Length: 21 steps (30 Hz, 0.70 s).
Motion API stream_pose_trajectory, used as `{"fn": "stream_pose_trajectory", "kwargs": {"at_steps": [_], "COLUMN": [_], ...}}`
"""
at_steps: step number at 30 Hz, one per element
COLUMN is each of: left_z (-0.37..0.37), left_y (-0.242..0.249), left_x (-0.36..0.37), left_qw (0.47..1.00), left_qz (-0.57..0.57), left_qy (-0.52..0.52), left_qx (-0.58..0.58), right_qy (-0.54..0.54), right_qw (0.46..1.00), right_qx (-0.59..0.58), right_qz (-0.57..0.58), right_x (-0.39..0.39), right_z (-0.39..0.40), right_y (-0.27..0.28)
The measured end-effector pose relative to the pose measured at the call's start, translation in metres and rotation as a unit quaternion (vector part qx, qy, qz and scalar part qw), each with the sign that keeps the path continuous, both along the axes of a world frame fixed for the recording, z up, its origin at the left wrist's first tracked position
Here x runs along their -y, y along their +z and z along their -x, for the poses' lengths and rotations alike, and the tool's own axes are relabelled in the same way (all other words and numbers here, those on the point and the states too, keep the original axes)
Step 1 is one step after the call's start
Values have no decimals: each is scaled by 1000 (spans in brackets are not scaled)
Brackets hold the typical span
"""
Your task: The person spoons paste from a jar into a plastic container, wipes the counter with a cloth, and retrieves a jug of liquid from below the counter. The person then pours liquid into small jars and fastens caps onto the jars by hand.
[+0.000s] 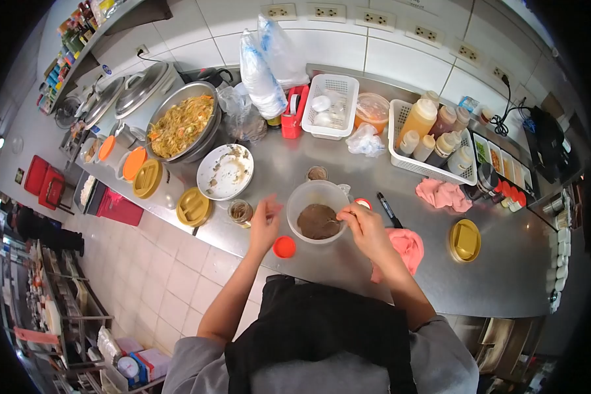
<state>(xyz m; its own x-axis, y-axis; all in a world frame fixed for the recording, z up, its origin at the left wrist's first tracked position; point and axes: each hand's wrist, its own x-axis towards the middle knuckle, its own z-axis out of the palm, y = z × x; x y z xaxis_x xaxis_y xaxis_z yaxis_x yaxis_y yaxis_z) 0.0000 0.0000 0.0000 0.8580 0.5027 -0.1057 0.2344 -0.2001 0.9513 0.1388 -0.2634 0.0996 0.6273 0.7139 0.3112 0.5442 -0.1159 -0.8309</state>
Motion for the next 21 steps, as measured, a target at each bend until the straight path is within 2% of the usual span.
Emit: {"fn": "stream_pose_trajectory", "kwargs": {"at_steps": [2, 5, 8, 11, 14, 17, 20, 21], "left_z": [-27, -78, -111, -135, -146, -146, -140, -137], "left_y": [7, -28, -37, -45, -57, -64, -65, -55], "left_x": [0, -21, -28, -31, -31, -27, -21, -23], "left_qw": [999, 989, 971, 970, 977, 988, 990, 992], "left_qz": [-11, -113, -184, -120, -50, -1, 47, -17], "left_qy": [0, -62, -141, -195, -179, -129, -54, -25], "left_qx": [36, 66, 64, 77, 107, 88, 123, 121], "right_qy": [-4, 4, 4, 1, -4, -5, -7, -9], "right_qw": [1000, 1000, 999, 999, 999, 999, 999, 999], "right_qx": [-5, -2, -18, -27, -32, -40, -44, -46], "right_qz": [4, 24, 27, 35, 30, 30, 31, 27], "right_x": [10, 15, 17, 18, 19, 17, 16, 15], "right_z": [2, -1, 1, 2, 1, 1, 0, 0], "right_y": [4, 12, 11, 13, 12, 9, 9, 8]}}
